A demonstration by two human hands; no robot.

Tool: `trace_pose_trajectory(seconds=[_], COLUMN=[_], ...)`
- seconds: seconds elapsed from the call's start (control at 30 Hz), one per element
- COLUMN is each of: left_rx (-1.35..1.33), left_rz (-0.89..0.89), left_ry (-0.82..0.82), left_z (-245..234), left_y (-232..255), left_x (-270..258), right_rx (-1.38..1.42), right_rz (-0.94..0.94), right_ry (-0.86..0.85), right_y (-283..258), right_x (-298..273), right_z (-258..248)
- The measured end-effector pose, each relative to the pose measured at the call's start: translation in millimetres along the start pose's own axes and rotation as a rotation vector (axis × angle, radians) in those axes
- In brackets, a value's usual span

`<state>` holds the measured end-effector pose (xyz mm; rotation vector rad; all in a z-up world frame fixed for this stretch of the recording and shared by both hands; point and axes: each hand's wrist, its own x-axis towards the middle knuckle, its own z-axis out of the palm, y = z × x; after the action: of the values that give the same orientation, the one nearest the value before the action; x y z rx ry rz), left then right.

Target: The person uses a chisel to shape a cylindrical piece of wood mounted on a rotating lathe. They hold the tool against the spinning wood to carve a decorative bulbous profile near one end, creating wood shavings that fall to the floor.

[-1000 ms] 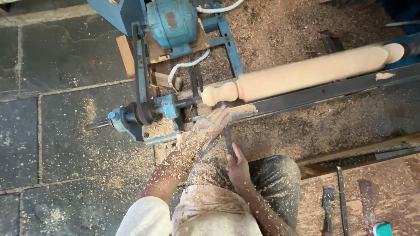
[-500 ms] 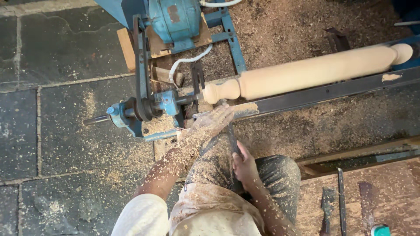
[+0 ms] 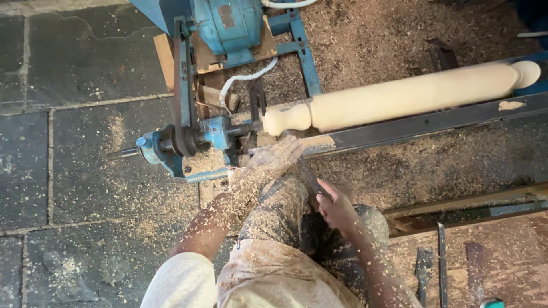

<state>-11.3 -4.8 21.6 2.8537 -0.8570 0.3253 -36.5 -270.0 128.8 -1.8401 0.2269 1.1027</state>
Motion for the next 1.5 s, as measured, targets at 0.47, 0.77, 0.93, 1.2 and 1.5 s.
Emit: trace_pose_trajectory(seconds=[0.47, 0.77, 0.93, 1.2, 1.5], left_rx=[-0.154, -0.079, -0.052, 0.144, 0.116], left_rz=[0.056, 0.085, 0.076, 0.120, 0.102], left_ry=[0.076, 0.023, 0.002, -0.034, 0.218], left_z=[27.4, 32.1, 27.8, 37.8, 41.8], left_y=[0.7, 2.6, 5.7, 4.4, 5.1], left_x=[3.2, 12.3, 12.0, 15.4, 13.6], right_rx=[0.249, 0.563, 0.486, 0.351, 0.139], right_rz=[0.111, -0.073, -0.124, -0.094, 0.030], right_ry=[0.183, 0.213, 0.205, 0.176, 0.128], right_y=[10.7, 66.2, 66.3, 65.9, 28.6], right_x=[-15.1, 21.9, 23.2, 27.9, 12.0], right_z=[59.6, 103.5, 96.4, 74.9, 41.2])
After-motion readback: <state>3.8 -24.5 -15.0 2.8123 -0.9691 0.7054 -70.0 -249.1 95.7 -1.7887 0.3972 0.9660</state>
